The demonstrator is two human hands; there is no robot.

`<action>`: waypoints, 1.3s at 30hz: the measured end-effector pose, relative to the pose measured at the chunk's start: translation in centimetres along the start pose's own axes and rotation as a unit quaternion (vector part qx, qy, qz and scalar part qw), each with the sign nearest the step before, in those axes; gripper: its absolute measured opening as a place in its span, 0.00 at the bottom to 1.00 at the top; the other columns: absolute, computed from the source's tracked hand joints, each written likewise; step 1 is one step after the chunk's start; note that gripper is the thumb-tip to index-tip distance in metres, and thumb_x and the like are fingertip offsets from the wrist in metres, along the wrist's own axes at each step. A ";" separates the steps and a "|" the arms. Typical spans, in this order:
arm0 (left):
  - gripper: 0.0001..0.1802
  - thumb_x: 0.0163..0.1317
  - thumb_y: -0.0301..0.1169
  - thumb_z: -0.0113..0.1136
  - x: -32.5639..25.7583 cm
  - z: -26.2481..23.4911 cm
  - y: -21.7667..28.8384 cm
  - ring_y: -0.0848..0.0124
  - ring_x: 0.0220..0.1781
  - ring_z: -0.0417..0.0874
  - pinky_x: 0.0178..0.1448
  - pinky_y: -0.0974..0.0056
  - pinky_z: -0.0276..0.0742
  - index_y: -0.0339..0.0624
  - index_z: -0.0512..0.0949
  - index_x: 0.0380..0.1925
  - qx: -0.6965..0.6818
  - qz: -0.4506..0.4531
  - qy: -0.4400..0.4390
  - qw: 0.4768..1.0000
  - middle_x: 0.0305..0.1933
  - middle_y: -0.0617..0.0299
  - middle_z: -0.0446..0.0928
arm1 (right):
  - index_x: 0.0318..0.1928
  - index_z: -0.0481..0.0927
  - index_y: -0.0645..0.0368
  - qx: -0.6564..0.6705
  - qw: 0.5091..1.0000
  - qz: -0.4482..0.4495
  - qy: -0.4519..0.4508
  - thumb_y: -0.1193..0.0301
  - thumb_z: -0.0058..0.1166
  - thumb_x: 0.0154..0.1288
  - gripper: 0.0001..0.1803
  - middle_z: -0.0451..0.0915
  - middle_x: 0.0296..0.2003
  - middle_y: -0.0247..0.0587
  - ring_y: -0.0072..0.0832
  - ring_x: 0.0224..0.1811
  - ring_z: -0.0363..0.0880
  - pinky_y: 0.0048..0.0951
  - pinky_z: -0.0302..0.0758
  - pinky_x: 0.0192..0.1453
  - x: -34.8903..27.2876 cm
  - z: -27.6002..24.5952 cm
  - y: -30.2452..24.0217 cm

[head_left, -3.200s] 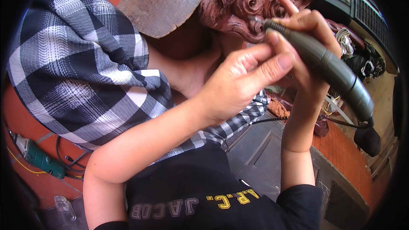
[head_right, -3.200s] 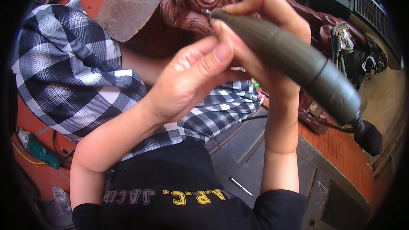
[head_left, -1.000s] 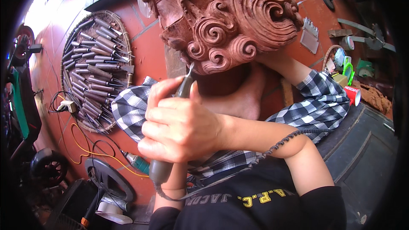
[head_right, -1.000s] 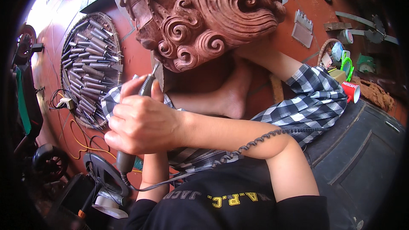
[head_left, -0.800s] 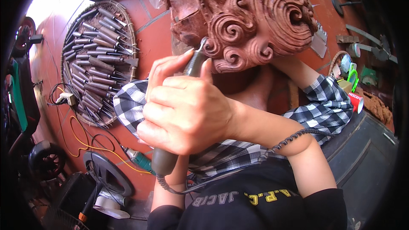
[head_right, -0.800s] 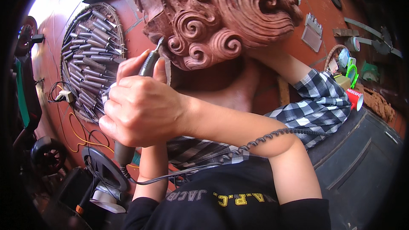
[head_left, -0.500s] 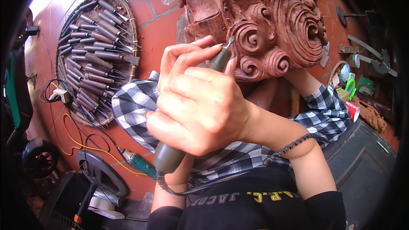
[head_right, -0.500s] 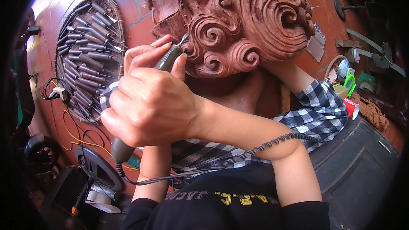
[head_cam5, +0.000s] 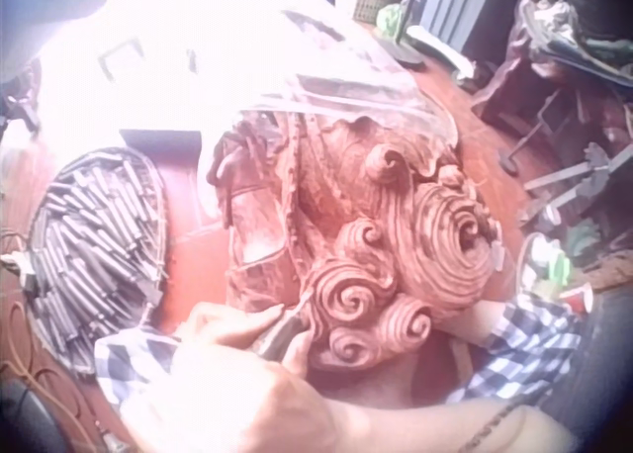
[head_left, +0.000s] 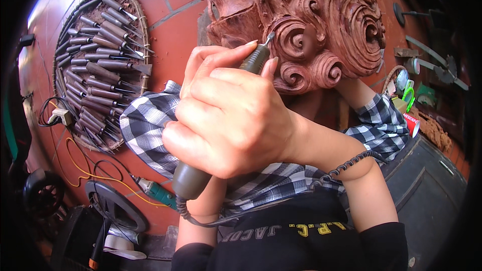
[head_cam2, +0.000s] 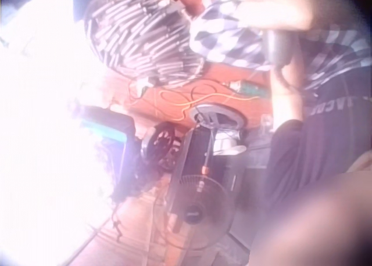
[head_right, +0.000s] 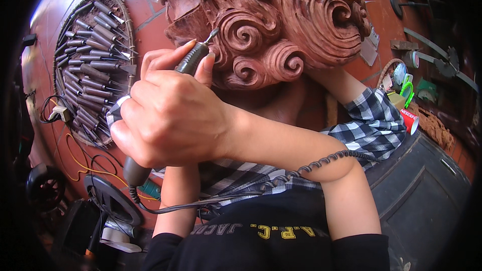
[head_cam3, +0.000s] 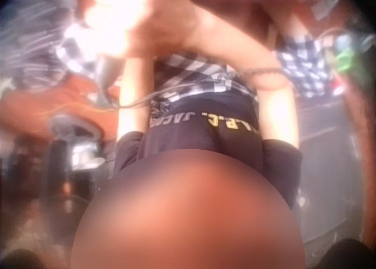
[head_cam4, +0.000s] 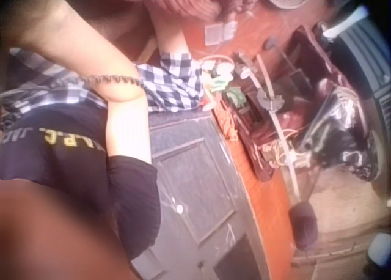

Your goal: The person uses a rotary carving tool to refine details on a large wooden mask-like sculpture. They hold the tool with both hands and carefully carve swirling patterns on the surface. The person occasionally pauses to inspect the work and adjust their grip.

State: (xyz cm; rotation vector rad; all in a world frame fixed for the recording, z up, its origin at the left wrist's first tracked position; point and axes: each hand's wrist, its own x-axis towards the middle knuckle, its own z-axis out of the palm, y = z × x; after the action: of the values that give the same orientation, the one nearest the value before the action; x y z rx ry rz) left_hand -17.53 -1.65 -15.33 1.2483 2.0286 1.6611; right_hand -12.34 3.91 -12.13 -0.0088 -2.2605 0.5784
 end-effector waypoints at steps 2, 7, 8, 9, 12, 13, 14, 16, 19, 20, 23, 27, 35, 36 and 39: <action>0.24 0.42 0.31 0.78 0.0 0.2 0.2 0.68 0.41 0.80 0.48 0.66 0.77 0.41 0.85 0.42 0.002 -0.013 -0.001 1.000 0.37 0.62 0.80 | 0.15 0.72 0.58 0.007 1.000 0.005 -0.012 0.70 0.58 0.48 0.11 0.71 0.16 0.37 0.29 0.20 0.72 0.32 0.70 0.26 0.0 -0.3 0.1; 0.21 0.46 0.36 0.77 -0.2 0.0 1.3 0.68 0.42 0.80 0.51 0.65 0.75 0.43 0.84 0.41 0.066 -0.041 -0.011 0.997 0.38 0.63 0.80 | 0.18 0.71 0.55 0.005 1.000 0.006 0.011 0.69 0.53 0.32 0.08 0.67 0.17 0.32 0.26 0.20 0.70 0.25 0.68 0.23 -0.6 0.3 -0.1; 0.21 0.47 0.37 0.76 -0.3 -0.3 1.2 0.67 0.43 0.80 0.52 0.65 0.75 0.43 0.83 0.41 0.083 -0.032 -0.016 0.996 0.39 0.63 0.79 | 0.18 0.71 0.55 0.009 1.000 0.004 0.009 0.69 0.54 0.32 0.08 0.67 0.17 0.31 0.26 0.20 0.70 0.25 0.67 0.23 -0.5 0.3 -0.3; 0.20 0.49 0.39 0.76 -0.4 -0.4 1.0 0.67 0.43 0.80 0.53 0.64 0.74 0.44 0.83 0.41 0.094 -0.022 -0.021 0.995 0.39 0.64 0.79 | 0.18 0.71 0.55 0.008 1.000 0.003 0.004 0.70 0.54 0.33 0.07 0.68 0.17 0.31 0.26 0.20 0.70 0.25 0.67 0.23 -0.6 0.3 -0.4; 0.20 0.50 0.41 0.76 -1.0 -0.1 0.3 0.67 0.43 0.80 0.53 0.63 0.74 0.45 0.83 0.40 0.126 0.018 -0.017 0.992 0.39 0.64 0.80 | 0.18 0.71 0.55 0.015 1.000 0.000 -0.010 0.71 0.57 0.34 0.08 0.68 0.18 0.31 0.25 0.20 0.70 0.24 0.67 0.23 -1.0 -0.2 -0.6; 0.20 0.50 0.42 0.76 -1.1 0.3 0.0 0.66 0.42 0.80 0.52 0.63 0.75 0.46 0.83 0.39 0.133 0.034 -0.013 0.990 0.38 0.64 0.80 | 0.18 0.72 0.55 0.020 1.000 0.001 -0.002 0.72 0.58 0.34 0.08 0.69 0.18 0.31 0.25 0.20 0.70 0.24 0.66 0.22 -1.4 -0.2 -0.5; 0.20 0.50 0.42 0.75 -1.2 0.6 0.0 0.66 0.42 0.80 0.51 0.63 0.75 0.46 0.83 0.40 0.125 0.037 -0.017 0.991 0.38 0.64 0.80 | 0.18 0.72 0.55 0.024 1.000 0.003 0.006 0.72 0.60 0.34 0.09 0.69 0.18 0.31 0.25 0.20 0.71 0.23 0.66 0.22 -1.8 -0.2 -0.4; 0.20 0.50 0.43 0.75 -1.4 0.4 0.5 0.66 0.42 0.80 0.50 0.62 0.76 0.46 0.83 0.40 0.117 0.043 -0.022 0.992 0.38 0.63 0.81 | 0.18 0.72 0.55 0.037 0.999 0.004 0.003 0.73 0.61 0.34 0.10 0.69 0.18 0.31 0.25 0.20 0.71 0.23 0.66 0.22 -1.9 -0.7 -0.5; 0.20 0.48 0.37 0.77 -2.0 0.6 0.4 0.62 0.45 0.81 0.53 0.59 0.77 0.43 0.82 0.40 0.074 0.035 -0.012 0.997 0.40 0.60 0.80 | 0.19 0.73 0.55 0.053 0.999 0.006 0.002 0.73 0.62 0.33 0.10 0.69 0.18 0.30 0.24 0.20 0.71 0.23 0.66 0.22 -2.2 -1.1 -0.8; 0.21 0.47 0.36 0.77 -2.3 0.7 0.2 0.61 0.46 0.81 0.54 0.59 0.77 0.42 0.82 0.40 0.055 0.037 -0.006 0.998 0.41 0.59 0.80 | 0.19 0.72 0.55 0.058 0.998 0.006 0.002 0.73 0.62 0.32 0.10 0.69 0.18 0.30 0.24 0.20 0.71 0.23 0.66 0.22 -2.3 -1.3 -0.9; 0.20 0.44 0.32 0.78 -2.3 0.9 0.3 0.59 0.44 0.83 0.49 0.59 0.80 0.39 0.83 0.38 0.029 0.051 0.029 0.998 0.37 0.57 0.79 | 0.19 0.73 0.56 0.077 0.997 0.007 -0.020 0.73 0.62 0.33 0.10 0.69 0.18 0.30 0.24 0.20 0.71 0.24 0.67 0.22 -2.5 -1.8 -1.2; 0.19 0.43 0.29 0.79 -1.6 1.2 1.3 0.60 0.43 0.84 0.48 0.60 0.82 0.38 0.84 0.36 0.023 0.042 0.053 0.997 0.36 0.56 0.81 | 0.19 0.73 0.56 0.074 0.997 -0.015 0.003 0.73 0.61 0.33 0.10 0.69 0.18 0.30 0.24 0.21 0.72 0.24 0.68 0.22 -2.3 -1.6 -1.1; 0.19 0.42 0.30 0.80 -0.5 1.4 1.1 0.64 0.34 0.82 0.41 0.63 0.81 0.37 0.84 0.35 0.097 0.099 0.071 0.988 0.32 0.58 0.83 | 0.22 0.75 0.56 0.085 0.996 -0.018 0.033 0.72 0.61 0.35 0.09 0.72 0.20 0.33 0.27 0.23 0.74 0.26 0.72 0.24 -1.9 -1.1 -0.3; 0.18 0.42 0.29 0.80 -0.5 1.3 1.5 0.63 0.34 0.83 0.41 0.63 0.81 0.37 0.84 0.34 0.139 0.086 0.058 0.985 0.32 0.58 0.83 | 0.22 0.75 0.56 0.090 0.995 -0.014 0.040 0.72 0.61 0.35 0.09 0.73 0.20 0.33 0.27 0.23 0.74 0.26 0.72 0.24 -1.9 -1.1 -0.4; 0.18 0.54 0.37 0.73 -1.6 1.3 0.7 0.62 0.44 0.82 0.52 0.61 0.77 0.40 0.79 0.39 0.105 0.070 0.035 0.991 0.43 0.57 0.83 | 0.21 0.75 0.56 0.096 0.994 -0.013 0.040 0.72 0.61 0.36 0.09 0.73 0.21 0.34 0.28 0.23 0.74 0.26 0.72 0.24 -2.1 -1.4 -0.8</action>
State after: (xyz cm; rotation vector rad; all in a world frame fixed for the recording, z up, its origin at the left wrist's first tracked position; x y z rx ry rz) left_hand -15.40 -1.89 -15.66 1.4501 2.2551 1.6031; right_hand -9.78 3.36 -12.45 0.0928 -2.1151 0.7660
